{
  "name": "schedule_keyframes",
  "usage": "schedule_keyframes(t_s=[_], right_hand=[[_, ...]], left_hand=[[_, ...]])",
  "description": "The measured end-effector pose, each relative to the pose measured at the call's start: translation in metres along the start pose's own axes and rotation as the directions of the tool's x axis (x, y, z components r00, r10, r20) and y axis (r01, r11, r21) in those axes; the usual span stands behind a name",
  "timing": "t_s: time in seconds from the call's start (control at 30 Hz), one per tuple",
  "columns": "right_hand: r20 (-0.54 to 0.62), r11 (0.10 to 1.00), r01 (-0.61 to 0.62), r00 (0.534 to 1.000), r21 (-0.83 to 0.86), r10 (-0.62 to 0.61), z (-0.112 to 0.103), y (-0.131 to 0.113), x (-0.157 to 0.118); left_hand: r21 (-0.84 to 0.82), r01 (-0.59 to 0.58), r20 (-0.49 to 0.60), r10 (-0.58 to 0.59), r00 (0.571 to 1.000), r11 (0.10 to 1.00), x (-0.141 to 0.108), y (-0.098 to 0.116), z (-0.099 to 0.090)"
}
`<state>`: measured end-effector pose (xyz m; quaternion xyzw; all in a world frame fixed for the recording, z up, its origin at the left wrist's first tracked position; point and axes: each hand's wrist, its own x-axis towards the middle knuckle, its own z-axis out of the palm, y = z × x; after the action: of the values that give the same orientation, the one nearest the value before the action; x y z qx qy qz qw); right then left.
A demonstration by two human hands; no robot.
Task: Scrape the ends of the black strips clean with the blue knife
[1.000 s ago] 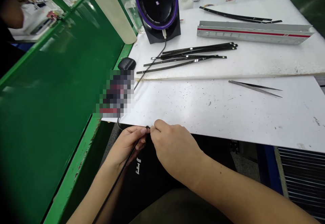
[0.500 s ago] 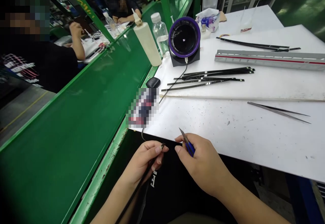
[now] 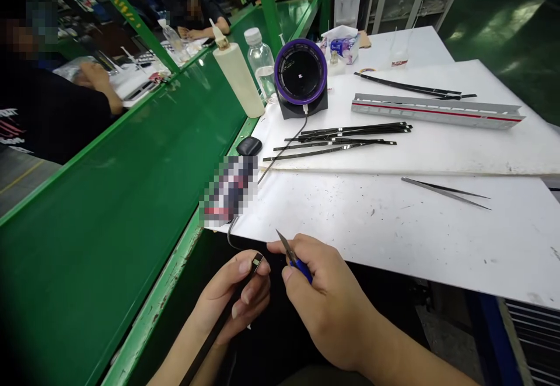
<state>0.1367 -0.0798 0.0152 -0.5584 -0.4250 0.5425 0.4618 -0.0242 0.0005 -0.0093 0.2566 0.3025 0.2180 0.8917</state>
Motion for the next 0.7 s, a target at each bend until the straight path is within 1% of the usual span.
schedule_keyframes(t_s=[0.1,0.17,0.23,0.27,0.3,0.33,0.37,0.4,0.47,0.5,0.53,0.6,0.63,0.7], right_hand=[[-0.012,0.997,0.075,0.997,-0.037,-0.075,0.002,-0.005,0.000],[-0.012,0.987,0.130,0.991,-0.096,-0.131,0.003,-0.009,0.001],[-0.009,0.966,0.185,0.982,-0.178,-0.189,0.002,-0.011,0.002],[-0.005,0.953,0.213,0.976,-0.216,-0.219,0.001,-0.011,0.003],[0.000,0.942,0.236,0.970,-0.239,-0.243,0.000,-0.011,0.003],[-0.002,0.936,0.252,0.966,-0.244,-0.260,-0.002,-0.011,0.003],[-0.020,0.939,0.252,0.964,-0.234,-0.264,-0.004,-0.010,0.003],[-0.056,0.949,0.227,0.968,-0.220,-0.244,-0.005,-0.009,0.004],[-0.156,0.974,0.112,0.977,-0.197,-0.143,-0.008,-0.006,0.006],[-0.190,0.981,0.042,0.979,-0.187,-0.078,-0.009,-0.005,0.008],[-0.205,0.984,-0.021,0.979,-0.174,-0.015,-0.009,-0.004,0.009],[-0.177,0.985,-0.100,0.981,-0.138,0.075,-0.009,-0.001,0.011],[-0.156,0.987,-0.115,0.983,-0.116,0.096,-0.009,-0.001,0.012],[-0.129,0.991,-0.112,0.987,-0.080,0.101,-0.008,0.000,0.013]], left_hand=[[0.033,-0.005,-0.021,0.006,1.000,0.999,0.002,-0.001,0.002],[0.102,-0.010,-0.040,0.014,0.999,0.995,0.003,0.000,0.003],[0.275,-0.021,-0.075,0.043,0.996,0.961,0.003,0.002,0.004],[0.395,-0.027,-0.098,0.071,0.993,0.918,0.003,0.004,0.005],[0.527,-0.030,-0.120,0.109,0.987,0.850,0.002,0.007,0.006],[0.655,-0.033,-0.141,0.165,0.976,0.755,0.000,0.009,0.007],[0.765,-0.036,-0.155,0.239,0.959,0.643,-0.001,0.010,0.009],[0.851,-0.039,-0.156,0.323,0.934,0.523,-0.003,0.012,0.011],[0.954,-0.036,-0.116,0.477,0.871,0.297,-0.007,0.013,0.016],[0.978,-0.036,-0.080,0.530,0.844,0.205,-0.009,0.014,0.018],[0.990,-0.040,-0.042,0.563,0.825,0.132,-0.011,0.013,0.020],[0.998,-0.058,0.023,0.590,0.807,0.040,-0.013,0.013,0.024],[0.997,-0.069,0.046,0.593,0.804,0.017,-0.014,0.013,0.026],[0.996,-0.087,0.072,0.584,0.809,-0.001,-0.014,0.012,0.028]])
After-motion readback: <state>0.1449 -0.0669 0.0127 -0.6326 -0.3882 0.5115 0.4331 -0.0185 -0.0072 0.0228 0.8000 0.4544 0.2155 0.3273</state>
